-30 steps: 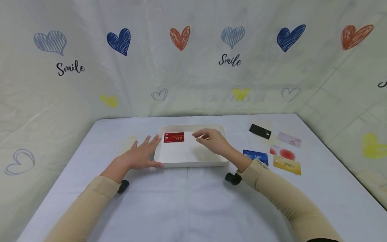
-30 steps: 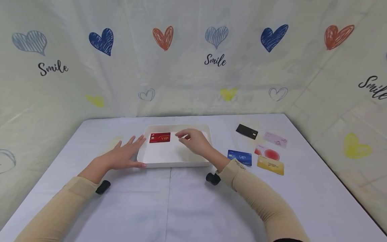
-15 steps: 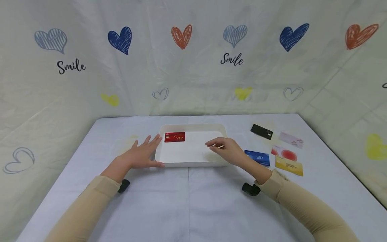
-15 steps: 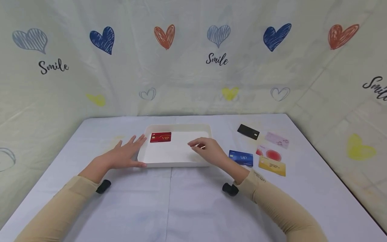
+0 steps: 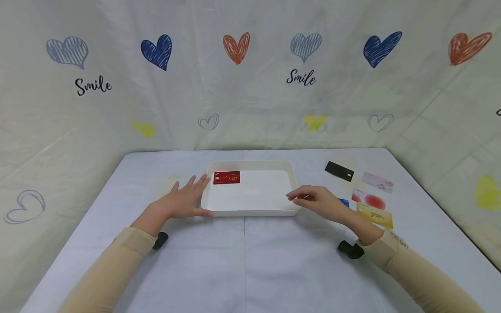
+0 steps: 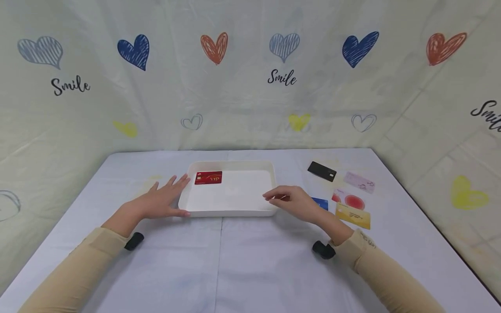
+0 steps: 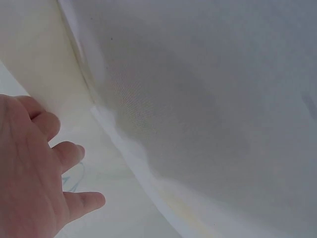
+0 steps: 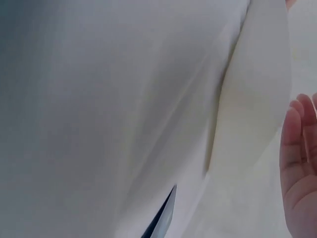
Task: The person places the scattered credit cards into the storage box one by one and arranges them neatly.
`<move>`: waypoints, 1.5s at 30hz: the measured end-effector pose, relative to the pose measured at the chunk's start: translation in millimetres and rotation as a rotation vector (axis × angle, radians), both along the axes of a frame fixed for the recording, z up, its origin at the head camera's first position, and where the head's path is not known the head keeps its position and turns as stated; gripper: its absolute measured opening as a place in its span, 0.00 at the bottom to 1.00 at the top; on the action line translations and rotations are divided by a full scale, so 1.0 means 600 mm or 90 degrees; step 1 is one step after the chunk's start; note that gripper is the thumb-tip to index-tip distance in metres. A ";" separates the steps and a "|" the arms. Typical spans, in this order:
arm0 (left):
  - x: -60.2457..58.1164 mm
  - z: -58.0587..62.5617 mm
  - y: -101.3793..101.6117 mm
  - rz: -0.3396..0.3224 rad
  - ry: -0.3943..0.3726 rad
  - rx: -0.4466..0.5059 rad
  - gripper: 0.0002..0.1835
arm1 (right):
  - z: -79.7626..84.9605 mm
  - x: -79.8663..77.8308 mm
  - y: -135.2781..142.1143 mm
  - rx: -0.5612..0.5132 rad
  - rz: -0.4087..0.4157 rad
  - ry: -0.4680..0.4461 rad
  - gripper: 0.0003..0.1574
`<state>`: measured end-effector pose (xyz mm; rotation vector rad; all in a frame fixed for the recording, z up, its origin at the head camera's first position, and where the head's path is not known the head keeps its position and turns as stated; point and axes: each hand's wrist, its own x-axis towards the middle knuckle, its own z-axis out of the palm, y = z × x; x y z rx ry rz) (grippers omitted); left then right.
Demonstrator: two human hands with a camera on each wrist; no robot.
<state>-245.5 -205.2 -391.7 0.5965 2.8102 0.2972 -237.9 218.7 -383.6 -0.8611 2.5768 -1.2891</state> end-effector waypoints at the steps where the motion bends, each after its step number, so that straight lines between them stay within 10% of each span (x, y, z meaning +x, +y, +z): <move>1: 0.000 0.000 -0.001 0.001 -0.001 -0.001 0.65 | 0.000 0.001 0.005 -0.005 0.000 0.002 0.15; 19: 0.008 0.000 -0.002 0.015 -0.011 0.003 0.65 | 0.024 -0.024 0.100 0.097 -0.011 -0.121 0.22; 45: -0.003 -0.002 -0.001 0.006 -0.004 -0.002 0.65 | 0.011 -0.030 0.194 0.261 -0.072 -0.129 0.35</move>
